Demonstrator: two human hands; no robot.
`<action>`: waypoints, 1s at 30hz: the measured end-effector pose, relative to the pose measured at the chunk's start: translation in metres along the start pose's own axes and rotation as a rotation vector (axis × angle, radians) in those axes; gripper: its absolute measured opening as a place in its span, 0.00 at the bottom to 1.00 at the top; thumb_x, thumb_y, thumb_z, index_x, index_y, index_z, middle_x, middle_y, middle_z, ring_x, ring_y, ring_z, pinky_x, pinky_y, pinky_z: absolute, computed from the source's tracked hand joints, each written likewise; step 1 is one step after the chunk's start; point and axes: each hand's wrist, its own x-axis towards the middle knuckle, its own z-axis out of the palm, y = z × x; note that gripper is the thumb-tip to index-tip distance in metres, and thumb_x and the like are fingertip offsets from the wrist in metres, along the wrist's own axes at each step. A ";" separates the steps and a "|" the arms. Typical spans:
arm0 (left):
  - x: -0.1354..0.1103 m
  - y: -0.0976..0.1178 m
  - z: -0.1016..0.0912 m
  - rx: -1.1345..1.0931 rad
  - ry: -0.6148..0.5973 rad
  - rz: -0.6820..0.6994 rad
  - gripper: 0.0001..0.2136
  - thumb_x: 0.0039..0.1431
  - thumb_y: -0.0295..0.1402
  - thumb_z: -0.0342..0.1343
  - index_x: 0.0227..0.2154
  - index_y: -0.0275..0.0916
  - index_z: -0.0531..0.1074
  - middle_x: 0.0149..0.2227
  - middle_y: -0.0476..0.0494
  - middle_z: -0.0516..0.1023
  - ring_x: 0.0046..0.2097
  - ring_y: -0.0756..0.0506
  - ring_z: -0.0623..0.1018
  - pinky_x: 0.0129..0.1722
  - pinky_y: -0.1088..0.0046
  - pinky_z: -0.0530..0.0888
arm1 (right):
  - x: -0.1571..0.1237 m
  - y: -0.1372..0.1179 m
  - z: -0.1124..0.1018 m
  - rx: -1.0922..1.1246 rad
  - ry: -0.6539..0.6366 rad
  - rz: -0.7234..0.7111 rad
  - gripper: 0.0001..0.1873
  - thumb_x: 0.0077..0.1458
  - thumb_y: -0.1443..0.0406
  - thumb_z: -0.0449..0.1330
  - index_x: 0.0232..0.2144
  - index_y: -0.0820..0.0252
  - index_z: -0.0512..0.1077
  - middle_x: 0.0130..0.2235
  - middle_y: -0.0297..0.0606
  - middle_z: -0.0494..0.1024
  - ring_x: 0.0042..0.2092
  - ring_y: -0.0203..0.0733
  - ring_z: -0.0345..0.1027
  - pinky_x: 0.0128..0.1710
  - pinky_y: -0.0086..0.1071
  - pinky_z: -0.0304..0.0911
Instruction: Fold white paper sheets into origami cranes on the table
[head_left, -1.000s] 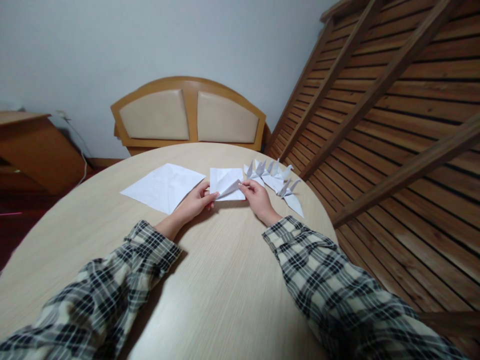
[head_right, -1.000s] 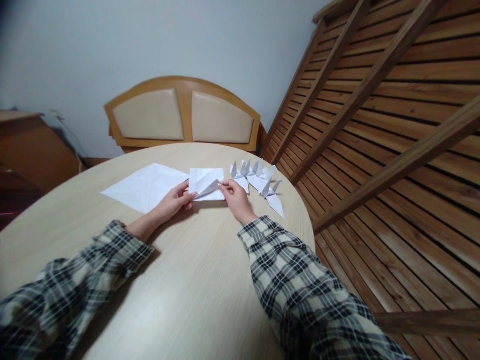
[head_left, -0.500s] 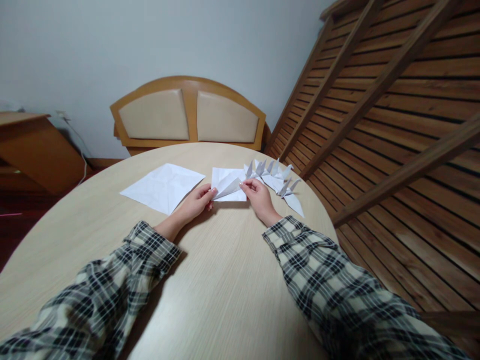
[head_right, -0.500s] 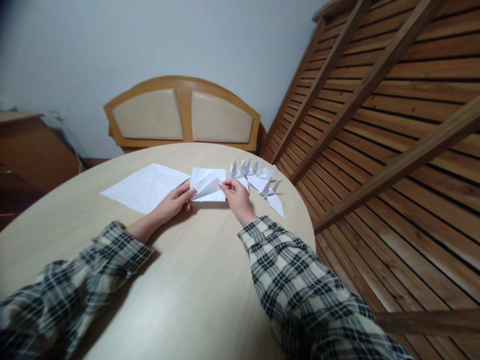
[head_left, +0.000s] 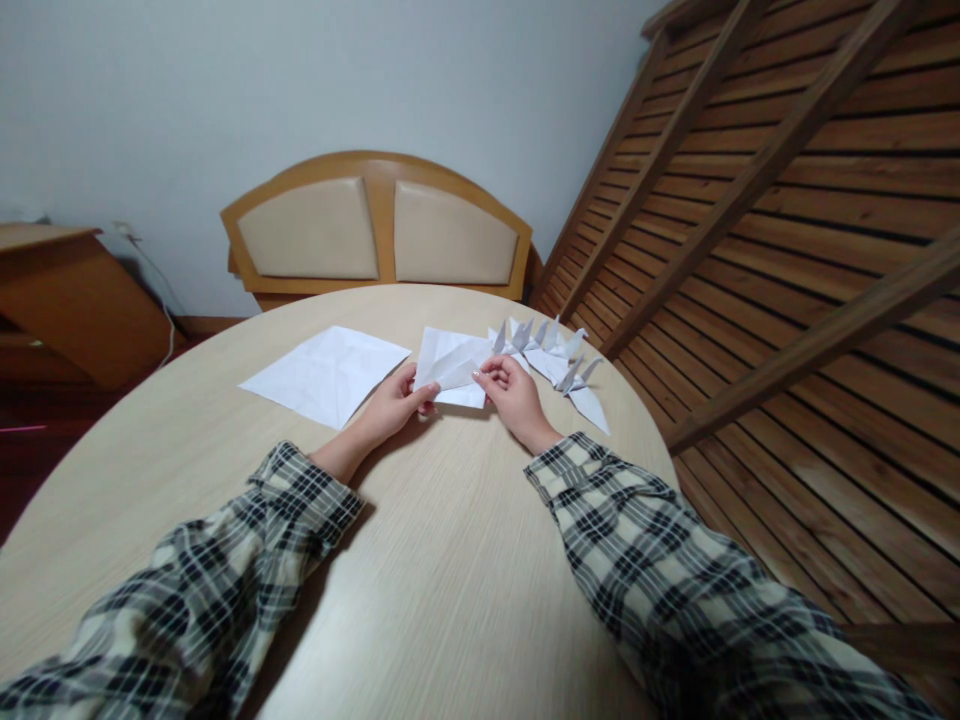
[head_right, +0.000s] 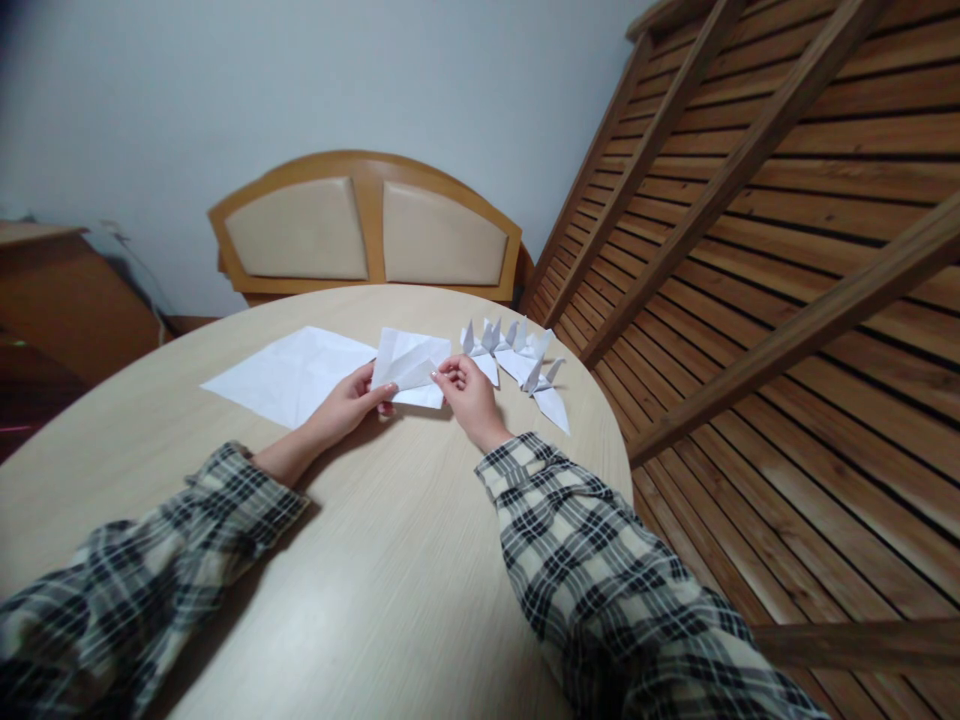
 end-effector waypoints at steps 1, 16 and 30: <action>0.000 0.001 0.000 -0.013 0.000 -0.008 0.13 0.55 0.37 0.62 0.38 0.36 0.69 0.31 0.48 0.71 0.27 0.52 0.70 0.27 0.74 0.69 | 0.000 0.000 0.000 0.003 0.004 -0.005 0.14 0.52 0.56 0.64 0.34 0.55 0.64 0.27 0.28 0.68 0.28 0.35 0.64 0.28 0.31 0.61; -0.001 0.003 0.002 -0.004 -0.002 -0.024 0.12 0.56 0.35 0.61 0.40 0.36 0.69 0.29 0.49 0.72 0.25 0.52 0.71 0.26 0.74 0.71 | 0.001 0.001 0.000 0.073 0.047 0.068 0.24 0.49 0.56 0.66 0.43 0.55 0.59 0.24 0.23 0.70 0.23 0.34 0.63 0.25 0.30 0.59; -0.005 0.005 0.002 0.097 -0.051 -0.010 0.16 0.56 0.38 0.61 0.44 0.35 0.70 0.30 0.47 0.73 0.25 0.52 0.71 0.25 0.74 0.71 | 0.001 0.001 0.002 0.044 -0.046 0.056 0.18 0.53 0.48 0.61 0.30 0.56 0.68 0.28 0.33 0.71 0.34 0.41 0.67 0.34 0.35 0.65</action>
